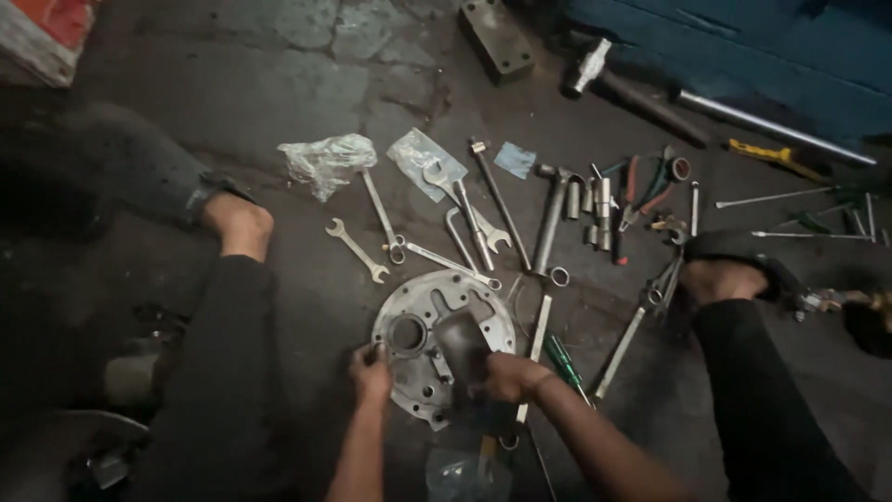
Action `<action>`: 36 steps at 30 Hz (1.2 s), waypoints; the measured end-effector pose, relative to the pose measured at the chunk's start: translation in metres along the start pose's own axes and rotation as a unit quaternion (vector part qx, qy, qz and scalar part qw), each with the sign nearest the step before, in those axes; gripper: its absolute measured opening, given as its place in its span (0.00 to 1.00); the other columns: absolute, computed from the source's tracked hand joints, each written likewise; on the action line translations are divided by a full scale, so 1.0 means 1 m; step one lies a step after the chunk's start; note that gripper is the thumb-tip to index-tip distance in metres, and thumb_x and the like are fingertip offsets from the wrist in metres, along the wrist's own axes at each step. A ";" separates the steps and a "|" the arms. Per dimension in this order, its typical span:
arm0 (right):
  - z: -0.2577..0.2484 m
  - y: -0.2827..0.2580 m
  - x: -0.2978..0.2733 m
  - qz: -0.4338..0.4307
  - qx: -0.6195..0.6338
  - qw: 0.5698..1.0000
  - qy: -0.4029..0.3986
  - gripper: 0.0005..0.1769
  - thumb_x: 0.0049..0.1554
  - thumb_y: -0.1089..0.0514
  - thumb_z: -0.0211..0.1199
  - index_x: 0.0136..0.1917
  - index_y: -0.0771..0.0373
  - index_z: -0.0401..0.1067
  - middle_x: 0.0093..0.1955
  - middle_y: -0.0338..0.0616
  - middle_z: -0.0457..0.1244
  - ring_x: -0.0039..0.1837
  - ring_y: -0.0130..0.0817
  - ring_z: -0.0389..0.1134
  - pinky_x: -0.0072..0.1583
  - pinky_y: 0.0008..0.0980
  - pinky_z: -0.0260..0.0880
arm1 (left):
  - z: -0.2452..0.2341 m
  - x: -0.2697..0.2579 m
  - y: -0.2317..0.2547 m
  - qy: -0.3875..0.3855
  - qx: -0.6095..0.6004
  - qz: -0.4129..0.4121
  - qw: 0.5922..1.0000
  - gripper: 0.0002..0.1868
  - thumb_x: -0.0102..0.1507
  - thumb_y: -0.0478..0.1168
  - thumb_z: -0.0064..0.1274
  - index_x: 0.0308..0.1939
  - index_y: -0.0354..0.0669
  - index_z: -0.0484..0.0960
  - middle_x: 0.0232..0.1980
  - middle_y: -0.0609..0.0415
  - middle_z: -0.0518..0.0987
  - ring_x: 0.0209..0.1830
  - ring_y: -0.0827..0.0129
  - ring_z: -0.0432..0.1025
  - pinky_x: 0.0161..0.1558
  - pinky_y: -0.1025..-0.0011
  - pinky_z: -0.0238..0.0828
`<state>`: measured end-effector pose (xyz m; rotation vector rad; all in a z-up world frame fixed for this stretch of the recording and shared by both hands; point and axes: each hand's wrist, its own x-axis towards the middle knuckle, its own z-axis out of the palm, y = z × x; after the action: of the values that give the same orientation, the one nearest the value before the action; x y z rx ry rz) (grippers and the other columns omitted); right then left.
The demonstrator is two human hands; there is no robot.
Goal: The person cleans a metal housing by hand with a cloth, scrapes its surface with a metal strip, and then uses a screwdriver to clear debris from the holes.
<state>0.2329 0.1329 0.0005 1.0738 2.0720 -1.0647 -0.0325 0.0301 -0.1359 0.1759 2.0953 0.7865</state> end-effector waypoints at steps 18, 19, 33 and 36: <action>-0.037 -0.116 -0.015 0.140 0.033 0.972 0.187 0.21 0.62 0.53 0.51 0.67 0.54 0.72 0.50 0.56 0.71 0.54 0.56 0.73 0.56 0.53 0.73 | -0.022 -0.070 0.009 0.021 0.013 0.041 0.999 0.40 0.56 0.34 0.58 0.73 0.51 0.65 0.66 0.44 0.78 0.65 0.51 0.74 0.65 0.59 0.68; -0.035 -0.117 -0.022 0.136 0.013 0.980 0.146 0.18 0.60 0.51 0.54 0.59 0.56 0.76 0.50 0.55 0.71 0.54 0.55 0.73 0.57 0.50 0.74 | -0.021 -0.070 0.003 0.018 0.070 0.046 0.996 0.42 0.55 0.35 0.59 0.74 0.52 0.64 0.66 0.43 0.77 0.67 0.50 0.72 0.66 0.59 0.67; -0.006 -0.086 0.005 -0.021 0.138 0.917 0.373 0.32 0.44 0.63 0.61 0.64 0.60 0.72 0.58 0.63 0.66 0.56 0.65 0.69 0.55 0.52 0.71 | -0.011 -0.056 -0.011 0.030 0.127 0.087 0.988 0.45 0.52 0.35 0.58 0.74 0.49 0.63 0.69 0.40 0.73 0.70 0.47 0.67 0.69 0.60 0.62; -0.011 -0.091 -0.007 -0.083 0.175 0.895 0.401 0.37 0.43 0.65 0.58 0.68 0.63 0.66 0.59 0.62 0.66 0.59 0.64 0.68 0.58 0.49 0.71 | -0.001 -0.042 -0.025 0.038 0.114 0.141 0.983 0.45 0.52 0.36 0.60 0.74 0.45 0.62 0.69 0.37 0.71 0.69 0.45 0.66 0.69 0.58 0.61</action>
<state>0.1583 0.1070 0.0472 1.7690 2.7023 -1.2441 -0.0039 -0.0068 -0.1214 0.5861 2.2604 0.7247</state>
